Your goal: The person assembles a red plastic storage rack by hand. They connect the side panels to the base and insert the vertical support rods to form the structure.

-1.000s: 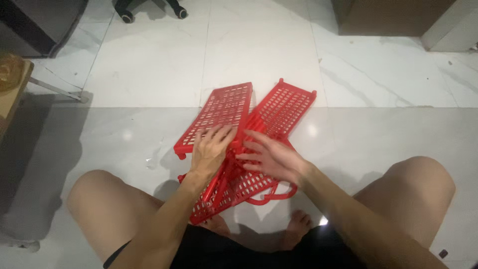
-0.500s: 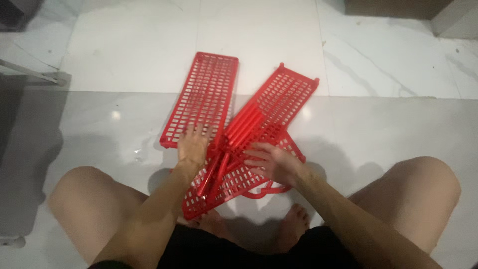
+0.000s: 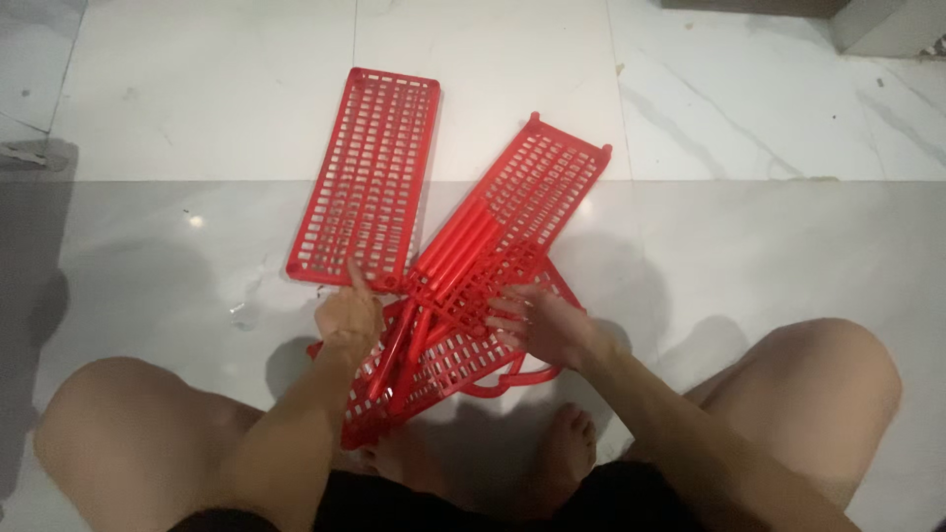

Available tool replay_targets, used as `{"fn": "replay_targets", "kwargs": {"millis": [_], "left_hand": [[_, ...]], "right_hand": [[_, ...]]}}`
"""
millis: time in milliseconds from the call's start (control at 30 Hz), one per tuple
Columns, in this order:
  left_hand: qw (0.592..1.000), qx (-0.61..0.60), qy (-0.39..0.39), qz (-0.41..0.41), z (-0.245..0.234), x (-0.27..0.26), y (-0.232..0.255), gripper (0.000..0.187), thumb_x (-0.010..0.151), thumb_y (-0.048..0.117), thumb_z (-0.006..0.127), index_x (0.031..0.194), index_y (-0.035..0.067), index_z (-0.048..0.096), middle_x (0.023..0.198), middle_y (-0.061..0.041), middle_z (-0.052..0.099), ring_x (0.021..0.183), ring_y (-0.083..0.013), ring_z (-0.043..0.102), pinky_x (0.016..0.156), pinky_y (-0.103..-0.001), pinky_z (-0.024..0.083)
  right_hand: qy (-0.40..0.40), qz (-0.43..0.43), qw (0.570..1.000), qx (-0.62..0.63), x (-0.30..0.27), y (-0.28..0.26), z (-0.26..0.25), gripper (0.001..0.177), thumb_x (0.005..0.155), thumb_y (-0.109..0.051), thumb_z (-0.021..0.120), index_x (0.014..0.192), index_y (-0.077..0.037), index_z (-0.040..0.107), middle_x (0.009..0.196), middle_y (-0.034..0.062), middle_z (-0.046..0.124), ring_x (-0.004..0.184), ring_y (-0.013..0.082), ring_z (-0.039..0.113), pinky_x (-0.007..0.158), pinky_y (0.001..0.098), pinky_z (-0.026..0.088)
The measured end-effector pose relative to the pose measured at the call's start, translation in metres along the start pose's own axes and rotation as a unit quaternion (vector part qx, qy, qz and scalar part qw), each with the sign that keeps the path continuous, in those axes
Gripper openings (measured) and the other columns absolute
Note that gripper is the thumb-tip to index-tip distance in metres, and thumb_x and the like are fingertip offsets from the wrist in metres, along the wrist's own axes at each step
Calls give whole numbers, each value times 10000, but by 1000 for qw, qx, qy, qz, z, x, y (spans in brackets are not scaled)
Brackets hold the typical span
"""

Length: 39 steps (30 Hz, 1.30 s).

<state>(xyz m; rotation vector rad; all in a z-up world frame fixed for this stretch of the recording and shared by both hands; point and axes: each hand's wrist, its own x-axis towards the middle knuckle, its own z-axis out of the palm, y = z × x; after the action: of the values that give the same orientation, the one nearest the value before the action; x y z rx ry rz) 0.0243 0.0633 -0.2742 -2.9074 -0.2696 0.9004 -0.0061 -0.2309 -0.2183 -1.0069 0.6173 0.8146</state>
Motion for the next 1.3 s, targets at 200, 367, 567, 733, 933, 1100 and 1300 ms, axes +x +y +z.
{"fn": "replay_targets", "kwargs": {"millis": [200,367,567,733,933,1100,1300], "left_hand": [[977,-205,19,49,22,7,7,756,1010,365,555,1594,52,190,990,-176,680,818,-299,691,720,-437,598],[947,-259,163,97,9,-24,58,325,1006,296,608,1240,73,633,1257,-180,622,1175,-290,622,986,-445,584],[956,-158,-56,241,3,-67,110,718,913,414,729,1442,26,437,1486,-203,390,1395,-378,384,1156,-516,330],[967,2,-38,252,36,-58,127,596,961,217,679,1497,86,453,1499,-173,438,1329,-358,516,1032,-487,530],[940,87,65,324,28,-56,122,572,910,214,732,1427,134,501,1402,-107,509,1323,-314,506,1036,-513,496],[955,-131,51,263,-5,-98,119,508,928,202,729,1382,93,528,1368,-189,491,1193,-349,586,953,-454,563],[869,-450,116,170,-21,-131,115,451,878,159,699,1290,13,587,1393,-158,529,992,-327,713,852,-427,616]], "right_hand": [[-24,-11,999,21,18,-1,-9,391,947,-303,648,1268,-94,567,1268,102,619,1120,264,614,879,378,537],[1,-14,1000,21,49,16,-29,367,920,-283,684,1247,-137,602,1294,87,632,1093,255,628,847,371,512],[55,-14,996,-66,92,50,-68,866,834,-423,736,1547,-116,353,1556,237,390,1362,389,475,1105,529,433],[-61,-67,996,4,85,67,-86,920,815,-535,624,1570,-132,285,1630,187,267,1450,449,333,1152,559,356],[72,26,992,-97,56,46,-38,676,1012,-476,447,1577,-131,313,1645,183,260,1451,380,370,1160,509,388],[42,7,999,-10,37,24,-11,721,998,-544,444,1564,-99,384,1634,182,376,1375,353,456,1073,472,433],[92,-22,995,20,21,4,15,746,978,-628,378,1610,-257,239,1657,82,273,1430,358,405,1141,537,355]]}}
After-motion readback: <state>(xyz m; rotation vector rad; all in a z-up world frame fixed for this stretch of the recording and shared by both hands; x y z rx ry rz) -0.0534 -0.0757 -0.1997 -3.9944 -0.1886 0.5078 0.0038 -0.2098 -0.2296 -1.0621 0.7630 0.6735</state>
